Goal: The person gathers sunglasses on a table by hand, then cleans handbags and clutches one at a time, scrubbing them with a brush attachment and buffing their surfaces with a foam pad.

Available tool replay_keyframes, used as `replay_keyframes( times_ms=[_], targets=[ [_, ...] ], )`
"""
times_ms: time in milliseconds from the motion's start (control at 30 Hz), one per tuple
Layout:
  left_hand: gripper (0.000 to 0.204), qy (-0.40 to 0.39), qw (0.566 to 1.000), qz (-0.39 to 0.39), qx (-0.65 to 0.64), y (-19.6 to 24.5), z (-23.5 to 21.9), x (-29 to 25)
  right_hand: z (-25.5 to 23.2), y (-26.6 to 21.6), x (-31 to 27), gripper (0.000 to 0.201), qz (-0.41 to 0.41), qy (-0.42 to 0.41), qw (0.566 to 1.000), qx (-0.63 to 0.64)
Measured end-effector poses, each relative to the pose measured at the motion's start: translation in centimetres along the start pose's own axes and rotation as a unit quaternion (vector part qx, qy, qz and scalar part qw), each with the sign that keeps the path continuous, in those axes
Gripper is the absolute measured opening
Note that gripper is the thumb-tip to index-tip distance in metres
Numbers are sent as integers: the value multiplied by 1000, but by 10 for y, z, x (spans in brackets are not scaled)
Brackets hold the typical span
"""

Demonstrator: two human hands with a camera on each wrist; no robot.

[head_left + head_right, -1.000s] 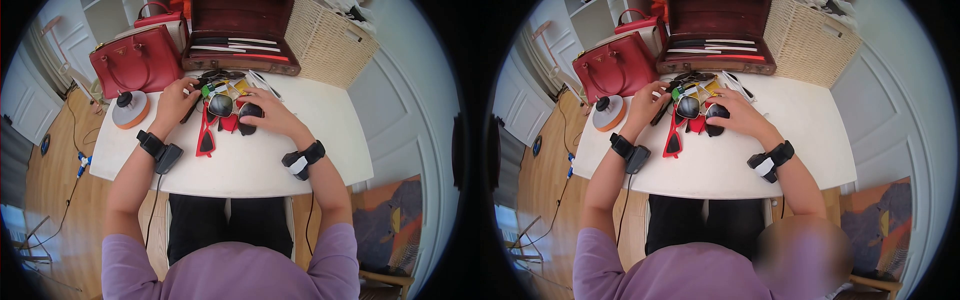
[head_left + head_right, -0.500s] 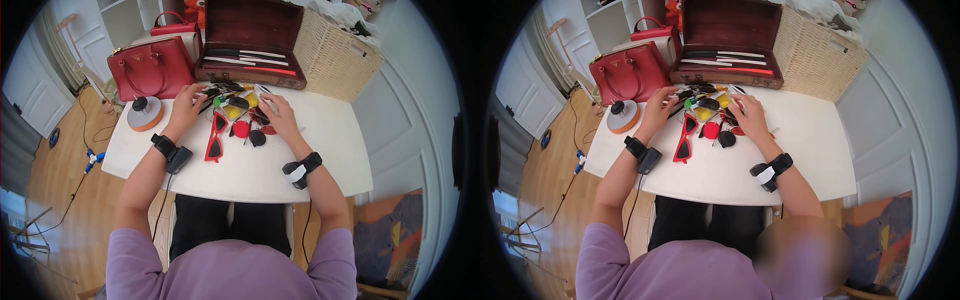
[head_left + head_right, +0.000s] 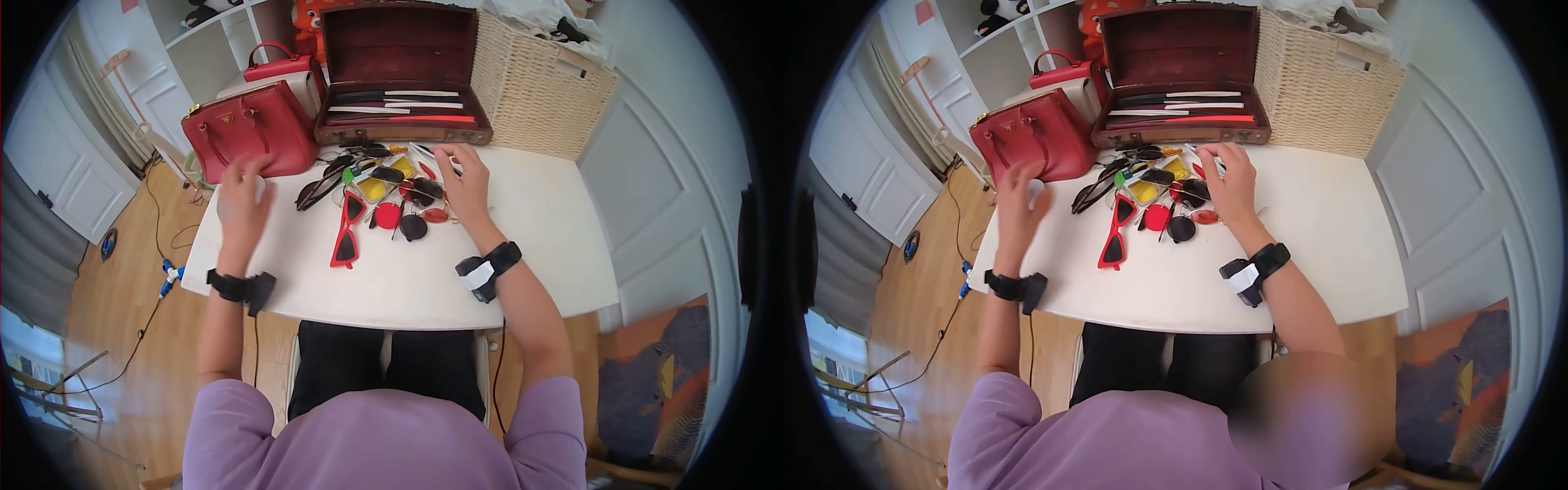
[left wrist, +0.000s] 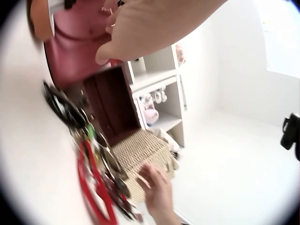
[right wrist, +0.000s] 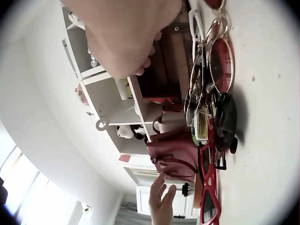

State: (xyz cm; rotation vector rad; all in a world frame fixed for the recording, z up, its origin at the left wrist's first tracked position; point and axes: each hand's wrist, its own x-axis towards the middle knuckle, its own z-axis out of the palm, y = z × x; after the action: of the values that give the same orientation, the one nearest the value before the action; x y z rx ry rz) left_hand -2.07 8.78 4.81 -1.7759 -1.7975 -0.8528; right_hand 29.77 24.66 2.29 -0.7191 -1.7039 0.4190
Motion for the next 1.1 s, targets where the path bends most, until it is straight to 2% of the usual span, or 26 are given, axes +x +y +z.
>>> replay_keyframes(
  times_ms=[67, 100, 167, 200, 267, 300, 333, 400, 433, 467, 500, 533, 600, 633, 733, 767, 800, 867, 900, 933, 967, 1000, 1033, 1067, 1100],
  targets=[
    [52, 37, 991, -32, 124, -32, -12, -4, 2, 0, -1, 12, 9, -11, 1000, 24],
    [52, 38, 990, -34, 128, -49, -13, -7, 4, -2, -1, 12, 8, -12, 999, 29],
    [52, -81, 986, -148, 1, -79, -8, -12, 6, -10, -4, 13, 11, -35, 997, 62],
    [52, -77, 986, -148, 4, -84, -7, -13, 7, -15, -5, 13, 7, -34, 997, 65],
    [46, -80, 986, -108, -95, -94, -5, -11, 11, -27, -11, 17, 38, -91, 984, 146],
    [43, -41, 994, -77, -60, -79, -9, -8, 15, -31, -15, 20, 64, -127, 967, 212],
    [43, -37, 995, -73, -60, -59, -15, -4, 19, -34, -21, 21, 105, -175, 949, 238],
    [46, -53, 985, -45, -159, -10, -28, 6, 25, -47, -32, 32, 72, -240, 931, 267],
    [45, -87, 978, -35, -188, 22, -38, 9, 26, -57, -36, 32, 69, -238, 932, 265],
    [44, -121, 968, -27, -216, 52, -44, 10, 25, -69, -40, 40, 115, -284, 901, 306],
    [47, -130, 964, 20, -230, 71, -41, 8, 25, -78, -43, 49, 161, -329, 864, 345],
    [50, -139, 958, 67, -243, 86, -39, 5, 28, -81, -49, 49, 159, -331, 865, 343],
    [60, -194, 955, 73, -214, 113, -38, 4, 36, -77, -57, 61, 141, -324, 852, 386],
    [64, -196, 957, 65, -206, 118, -30, 3, 36, -71, -56, 58, 153, -324, 870, 339],
    [63, -150, 947, 71, -274, 127, -22, 8, 28, -63, -45, 52, 191, -275, 867, 368],
    [64, -132, 944, 43, -301, 132, -23, 8, 28, -56, -41, 48, 229, -262, 849, 397],
    [64, -134, 943, 45, -302, 130, -21, 6, 26, -52, -37, 45, 239, -226, 853, 405],
    [66, -227, 957, 66, -170, 116, -15, -3, 24, -36, -30, 44, 272, -173, 873, 365],
    [53, -292, 932, 75, -199, 109, -11, -10, 21, -32, -28, 44, 273, -169, 873, 367],
    [53, -295, 932, 77, -198, 100, -6, -11, 18, -29, -26, 44, 303, -183, 839, 414],
    [43, -320, 919, 94, -210, 89, -2, -11, 17, -26, -24, 43, 330, -196, 801, 460],
    [33, -345, 905, 110, -222, 79, 0, -10, 15, -28, -22, 43, 330, -194, 800, 463],
    [20, -328, 906, 151, -220, 69, 3, -2, 12, -33, -21, 43, 370, -266, 735, 503],
    [20, -332, 906, 150, -217, 57, 8, 5, 12, -36, -21, 42, 406, -337, 660, 535],
    [18, -323, 906, 180, -207, 44, 14, 10, 13, -35, -22, 42, 431, -398, 626, 514]
  ],
)
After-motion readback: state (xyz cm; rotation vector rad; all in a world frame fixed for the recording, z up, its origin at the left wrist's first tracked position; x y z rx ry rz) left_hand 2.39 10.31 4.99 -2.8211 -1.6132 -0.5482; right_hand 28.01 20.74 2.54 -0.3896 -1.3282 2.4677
